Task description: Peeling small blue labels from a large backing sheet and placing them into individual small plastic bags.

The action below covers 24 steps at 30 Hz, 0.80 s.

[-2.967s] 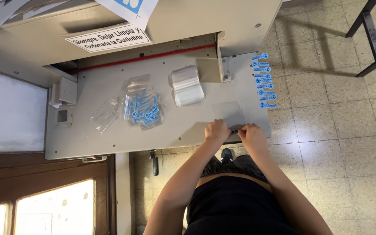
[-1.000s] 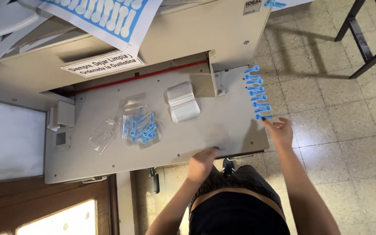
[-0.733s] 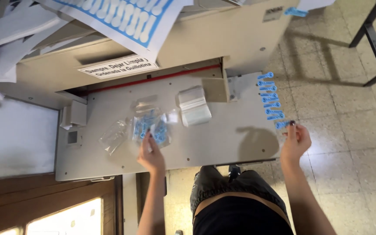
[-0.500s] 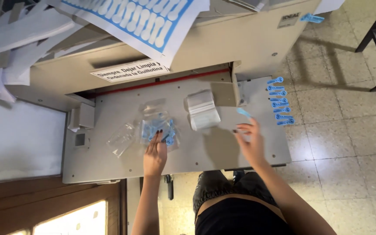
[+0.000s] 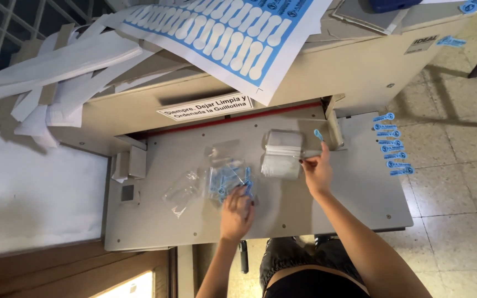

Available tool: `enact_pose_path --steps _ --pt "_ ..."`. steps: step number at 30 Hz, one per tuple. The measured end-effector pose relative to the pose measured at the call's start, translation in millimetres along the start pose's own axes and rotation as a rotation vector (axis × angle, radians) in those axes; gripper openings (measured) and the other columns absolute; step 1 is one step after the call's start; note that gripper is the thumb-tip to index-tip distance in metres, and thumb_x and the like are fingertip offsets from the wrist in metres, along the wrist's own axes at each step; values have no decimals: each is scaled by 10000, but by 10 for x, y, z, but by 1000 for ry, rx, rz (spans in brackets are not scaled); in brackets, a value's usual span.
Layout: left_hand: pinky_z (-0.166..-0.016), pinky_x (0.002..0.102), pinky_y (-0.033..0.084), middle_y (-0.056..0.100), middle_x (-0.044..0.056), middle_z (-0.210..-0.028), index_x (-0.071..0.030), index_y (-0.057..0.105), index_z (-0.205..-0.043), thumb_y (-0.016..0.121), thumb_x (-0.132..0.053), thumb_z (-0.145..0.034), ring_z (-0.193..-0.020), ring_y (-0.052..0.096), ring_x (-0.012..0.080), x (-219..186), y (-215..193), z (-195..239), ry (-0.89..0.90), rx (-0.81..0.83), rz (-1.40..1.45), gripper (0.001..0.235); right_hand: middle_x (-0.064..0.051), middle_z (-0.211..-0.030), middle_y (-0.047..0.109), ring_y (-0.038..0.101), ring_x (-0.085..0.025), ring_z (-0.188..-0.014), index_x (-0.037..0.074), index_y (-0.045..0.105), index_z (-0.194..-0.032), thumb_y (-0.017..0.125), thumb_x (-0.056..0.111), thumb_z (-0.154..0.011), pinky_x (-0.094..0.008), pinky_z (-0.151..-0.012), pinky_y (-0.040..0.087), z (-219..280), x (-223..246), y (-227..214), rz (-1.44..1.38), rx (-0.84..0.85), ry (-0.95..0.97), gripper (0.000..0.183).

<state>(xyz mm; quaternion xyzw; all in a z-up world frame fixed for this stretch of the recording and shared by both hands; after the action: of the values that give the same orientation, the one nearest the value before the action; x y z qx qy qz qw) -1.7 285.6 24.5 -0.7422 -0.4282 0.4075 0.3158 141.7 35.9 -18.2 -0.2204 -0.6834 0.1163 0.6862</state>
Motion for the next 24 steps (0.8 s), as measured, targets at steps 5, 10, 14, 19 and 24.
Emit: enact_pose_path --steps 5,10,14,19,24 --pt "-939 387 536 714 72 -1174 -110 660 -960 663 -94 -860 -1171 668 295 -349 201 -397 64 -53 125 101 -68 -981 760 705 -198 -902 59 263 -1610 710 116 -964 -306 -787 585 67 -131 -89 -77 -43 86 788" --pt "-1008 476 519 680 144 -1166 -34 655 -1146 669 -33 -855 -1191 637 365 -383 773 -726 4 -48 386 291 -132 -999 750 717 -299 -929 40 211 -1634 624 88 -1013 -410 -831 585 216 16 -324 -70 -21 85 748" --pt "-1075 511 468 650 188 -1258 0 624 -1233 666 -49 -878 -1279 580 415 -552 825 -812 36 -4 390 360 -158 -1009 740 718 -314 -925 35 202 -1639 575 84 -1037 -441 -827 592 313 9 -495 -96 -34 130 711" --pt "-1194 656 179 378 127 -1640 -82 432 -1546 553 -333 -990 -1535 207 452 -668 920 -702 30 442 -92 623 -210 -1039 737 726 -381 -913 -11 194 -1624 603 5 -990 -494 -824 585 341 24 -723 60 -49 90 755" --pt "-1201 663 142 297 47 -1680 -155 350 -1591 466 -411 -1010 -1546 184 395 -625 1065 -637 -50 493 -266 646 -173 -1019 739 725 -335 -889 20 147 -1646 612 -11 -962 -445 -781 605 412 -290 -994 40 -17 79 828"
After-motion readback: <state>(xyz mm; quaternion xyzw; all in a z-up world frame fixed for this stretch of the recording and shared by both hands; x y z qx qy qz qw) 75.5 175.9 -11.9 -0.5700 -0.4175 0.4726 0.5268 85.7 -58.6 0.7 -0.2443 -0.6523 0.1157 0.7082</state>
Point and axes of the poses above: each hand's wrist, its own z-axis away from the middle knuckle, its own y-axis out of the palm, x = y × z, the point moved 4 cm from there along -z, towards the middle knuckle
